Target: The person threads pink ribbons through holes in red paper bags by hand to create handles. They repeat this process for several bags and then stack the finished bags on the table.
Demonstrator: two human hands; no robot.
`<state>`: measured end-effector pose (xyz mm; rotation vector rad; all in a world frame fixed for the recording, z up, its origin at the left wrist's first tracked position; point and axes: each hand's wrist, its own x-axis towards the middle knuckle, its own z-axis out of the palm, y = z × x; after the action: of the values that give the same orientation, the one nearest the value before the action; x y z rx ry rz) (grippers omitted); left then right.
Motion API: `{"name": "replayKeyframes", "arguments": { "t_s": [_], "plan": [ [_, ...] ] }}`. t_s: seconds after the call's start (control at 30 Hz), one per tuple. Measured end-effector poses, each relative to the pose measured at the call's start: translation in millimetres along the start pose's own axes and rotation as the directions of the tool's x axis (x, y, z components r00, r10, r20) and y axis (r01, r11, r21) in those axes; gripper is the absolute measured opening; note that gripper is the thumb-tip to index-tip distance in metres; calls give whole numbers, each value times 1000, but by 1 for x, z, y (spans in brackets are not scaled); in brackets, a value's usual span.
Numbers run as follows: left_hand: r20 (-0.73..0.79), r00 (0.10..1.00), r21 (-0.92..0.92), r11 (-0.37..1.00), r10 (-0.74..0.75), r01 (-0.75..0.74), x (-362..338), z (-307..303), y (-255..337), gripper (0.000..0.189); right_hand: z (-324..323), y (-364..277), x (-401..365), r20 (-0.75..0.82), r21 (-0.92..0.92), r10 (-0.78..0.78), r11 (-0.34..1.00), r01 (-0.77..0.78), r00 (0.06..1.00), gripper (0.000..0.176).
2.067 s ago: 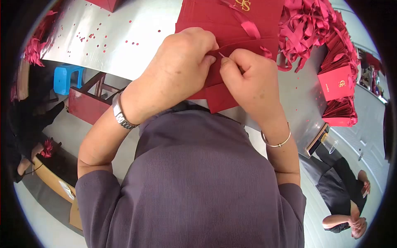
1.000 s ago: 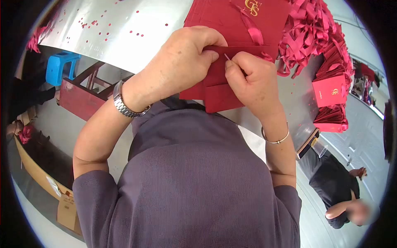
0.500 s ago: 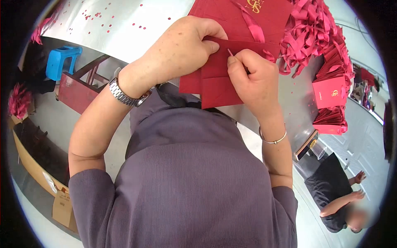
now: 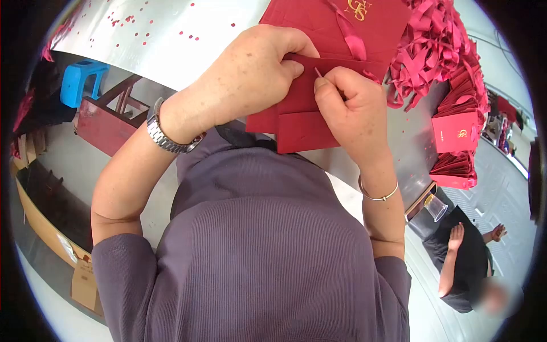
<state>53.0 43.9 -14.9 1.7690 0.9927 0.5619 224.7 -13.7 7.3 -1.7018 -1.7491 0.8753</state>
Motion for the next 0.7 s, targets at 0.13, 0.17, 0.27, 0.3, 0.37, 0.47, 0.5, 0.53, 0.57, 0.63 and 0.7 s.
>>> {"name": "replayKeyframes", "arguments": {
  "t_s": [0.13, 0.17, 0.27, 0.3, 0.37, 0.47, 0.5, 0.53, 0.57, 0.63, 0.7],
  "plan": [
    [-31, 997, 15, 997, 77, -76, -2, 3, -1, 18, -2, -2, 2, 38, -135, -61, 989, 65, 997, 17],
    [-40, 992, 30, 993, 120, -119, -3, 3, 0, 18, -4, -3, 4, 38, -135, -60, 989, 64, 998, 17],
    [-54, 983, 48, 984, 177, -174, -5, 6, -1, 18, -10, -5, 8, 103, -148, -60, 986, 75, 993, 17],
    [-61, 980, 49, 981, 190, -188, -4, 7, -2, 19, -10, -6, 9, 109, -164, -59, 983, 77, 992, 17],
    [-52, 972, 81, 971, 228, -224, -3, 9, -3, 19, -8, -5, 8, 117, -181, -57, 980, 78, 991, 17],
    [-58, 958, 139, 953, 281, -271, -7, 14, -3, 19, -4, -1, 7, 52, -141, -99, 984, 105, 994, 17],
    [-68, 954, 161, 947, 293, -279, -8, 15, -3, 19, -3, -2, 4, 44, -229, -125, 964, 132, 991, 17],
    [-66, 953, 162, 946, 295, -282, -8, 14, -2, 19, -2, -4, 2, 37, -316, -149, 936, 153, 988, 16],
    [-49, 952, 180, 941, 301, -288, -7, 12, -1, 20, 0, -6, -1, 34, -317, -149, 936, 152, 988, 16],
    [-31, 950, 194, 934, 311, -300, -8, 13, 1, 21, 3, -12, -6, 45, -621, -295, 740, 258, 954, 20],
    [-54, 954, 51, 955, 294, -292, -8, 12, 1, 23, 3, -5, -3, 11, -556, -310, 789, 263, 951, 19]
  ]
}}
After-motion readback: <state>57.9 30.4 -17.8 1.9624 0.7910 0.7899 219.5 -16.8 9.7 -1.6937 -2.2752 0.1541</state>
